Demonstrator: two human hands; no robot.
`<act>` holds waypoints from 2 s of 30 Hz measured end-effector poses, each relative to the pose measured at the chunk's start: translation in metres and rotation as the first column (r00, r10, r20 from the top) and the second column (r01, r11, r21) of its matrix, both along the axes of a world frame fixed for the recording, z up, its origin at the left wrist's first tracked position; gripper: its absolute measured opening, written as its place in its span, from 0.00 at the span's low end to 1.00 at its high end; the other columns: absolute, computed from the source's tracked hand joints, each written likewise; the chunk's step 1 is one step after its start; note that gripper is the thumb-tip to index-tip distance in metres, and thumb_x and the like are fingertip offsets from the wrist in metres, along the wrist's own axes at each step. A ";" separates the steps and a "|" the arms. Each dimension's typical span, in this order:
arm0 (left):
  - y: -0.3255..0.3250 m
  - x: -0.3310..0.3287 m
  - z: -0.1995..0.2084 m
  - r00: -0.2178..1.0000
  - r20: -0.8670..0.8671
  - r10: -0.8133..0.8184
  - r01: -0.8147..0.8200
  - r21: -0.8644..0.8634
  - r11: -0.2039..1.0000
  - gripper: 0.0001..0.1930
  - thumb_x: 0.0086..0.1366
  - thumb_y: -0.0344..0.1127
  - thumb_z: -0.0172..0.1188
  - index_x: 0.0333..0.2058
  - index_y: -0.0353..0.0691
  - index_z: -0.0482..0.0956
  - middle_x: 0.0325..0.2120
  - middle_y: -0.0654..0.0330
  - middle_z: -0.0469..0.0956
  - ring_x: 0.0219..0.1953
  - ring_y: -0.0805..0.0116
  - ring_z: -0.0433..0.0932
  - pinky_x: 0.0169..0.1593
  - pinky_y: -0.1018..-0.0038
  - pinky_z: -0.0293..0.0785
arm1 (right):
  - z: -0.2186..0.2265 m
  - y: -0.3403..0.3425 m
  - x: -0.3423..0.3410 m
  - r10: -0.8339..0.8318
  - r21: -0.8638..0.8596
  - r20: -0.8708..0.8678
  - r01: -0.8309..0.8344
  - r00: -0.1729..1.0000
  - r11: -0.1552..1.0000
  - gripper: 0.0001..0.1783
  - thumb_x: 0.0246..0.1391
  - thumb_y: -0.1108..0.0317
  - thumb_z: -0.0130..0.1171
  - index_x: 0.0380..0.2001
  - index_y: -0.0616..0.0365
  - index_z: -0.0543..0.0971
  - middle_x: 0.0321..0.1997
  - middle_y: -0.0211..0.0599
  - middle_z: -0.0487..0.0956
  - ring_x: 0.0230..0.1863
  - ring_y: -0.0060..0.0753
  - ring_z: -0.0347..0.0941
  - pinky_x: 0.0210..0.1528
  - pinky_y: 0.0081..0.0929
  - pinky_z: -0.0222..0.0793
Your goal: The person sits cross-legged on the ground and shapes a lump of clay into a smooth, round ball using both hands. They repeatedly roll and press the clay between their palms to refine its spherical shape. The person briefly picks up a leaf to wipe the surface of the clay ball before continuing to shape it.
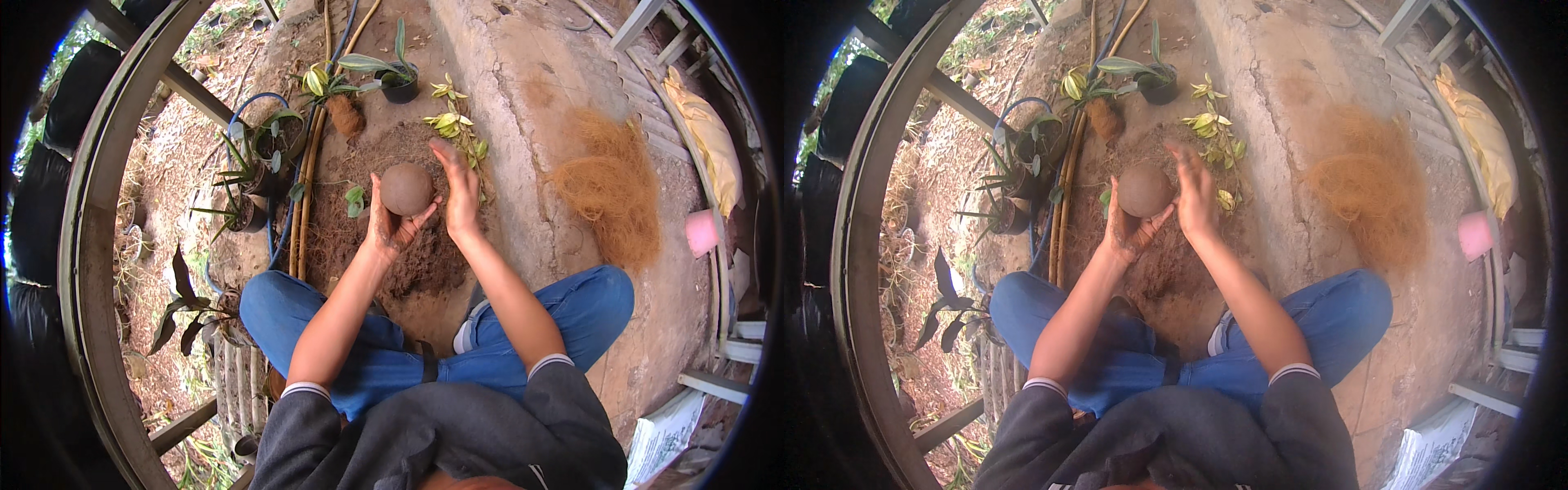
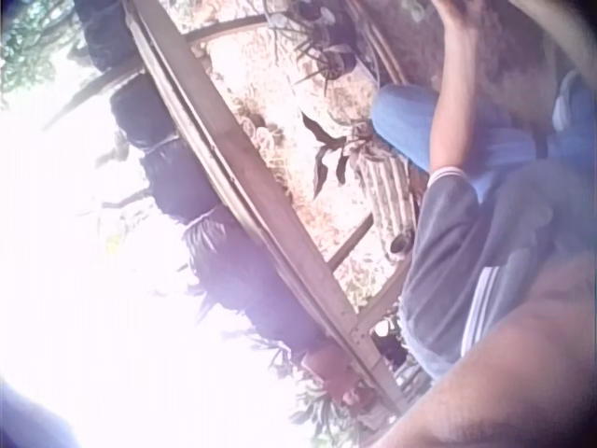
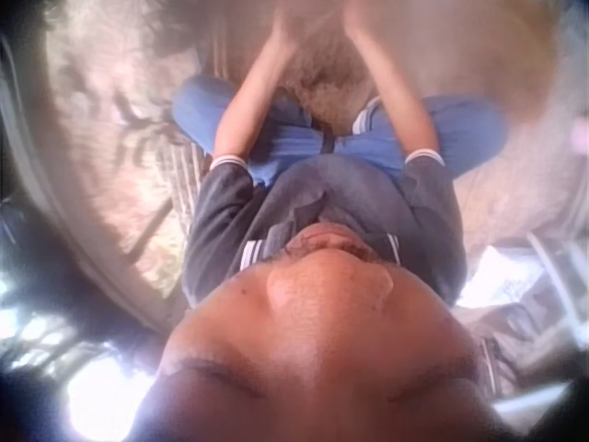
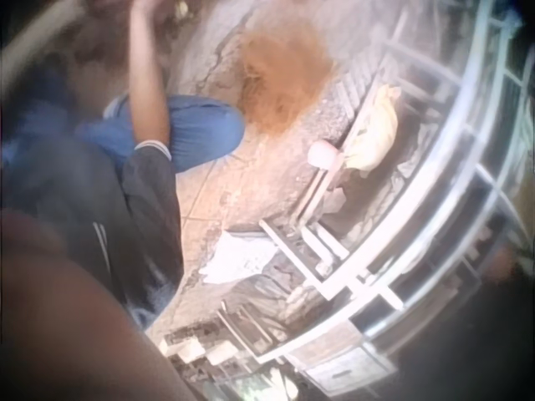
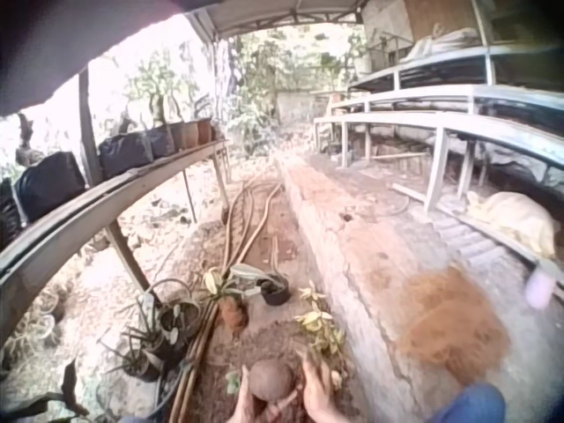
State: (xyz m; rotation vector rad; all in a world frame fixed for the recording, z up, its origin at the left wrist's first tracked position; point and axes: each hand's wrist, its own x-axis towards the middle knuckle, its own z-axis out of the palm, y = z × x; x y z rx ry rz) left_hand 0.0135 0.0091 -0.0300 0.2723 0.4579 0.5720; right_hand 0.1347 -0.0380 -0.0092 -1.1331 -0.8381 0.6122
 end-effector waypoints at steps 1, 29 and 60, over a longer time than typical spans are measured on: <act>-0.003 0.004 0.006 0.999 -0.037 -0.024 0.024 0.025 0.999 0.40 0.60 0.71 0.33 0.59 0.46 0.57 0.56 0.51 0.63 0.56 0.56 0.68 0.55 0.57 0.72 | -0.005 -0.004 -0.003 0.027 -0.071 0.051 -0.023 0.998 0.997 0.28 0.61 0.46 0.43 0.51 0.59 0.72 0.57 0.44 0.70 0.62 0.42 0.61 0.64 0.44 0.54; -0.003 0.006 -0.004 0.948 -0.313 0.061 -0.040 0.074 0.996 0.51 0.50 0.82 0.29 0.58 0.43 0.59 0.54 0.51 0.64 0.60 0.56 0.62 0.61 0.53 0.59 | -0.004 -0.006 -0.033 -0.027 -0.199 -0.129 0.001 0.991 0.980 0.16 0.53 0.60 0.59 0.39 0.61 0.79 0.42 0.36 0.78 0.47 0.29 0.73 0.51 0.27 0.64; 0.031 -0.020 0.009 0.902 -0.278 0.330 -0.376 -0.130 0.918 0.34 0.58 0.62 0.52 0.56 0.45 0.61 0.52 0.51 0.65 0.53 0.52 0.69 0.52 0.50 0.72 | -0.189 -0.012 -0.012 0.398 -0.757 0.609 0.354 0.686 0.549 0.30 0.52 0.67 0.56 0.59 0.50 0.64 0.65 0.36 0.60 0.63 0.41 0.57 0.62 0.39 0.58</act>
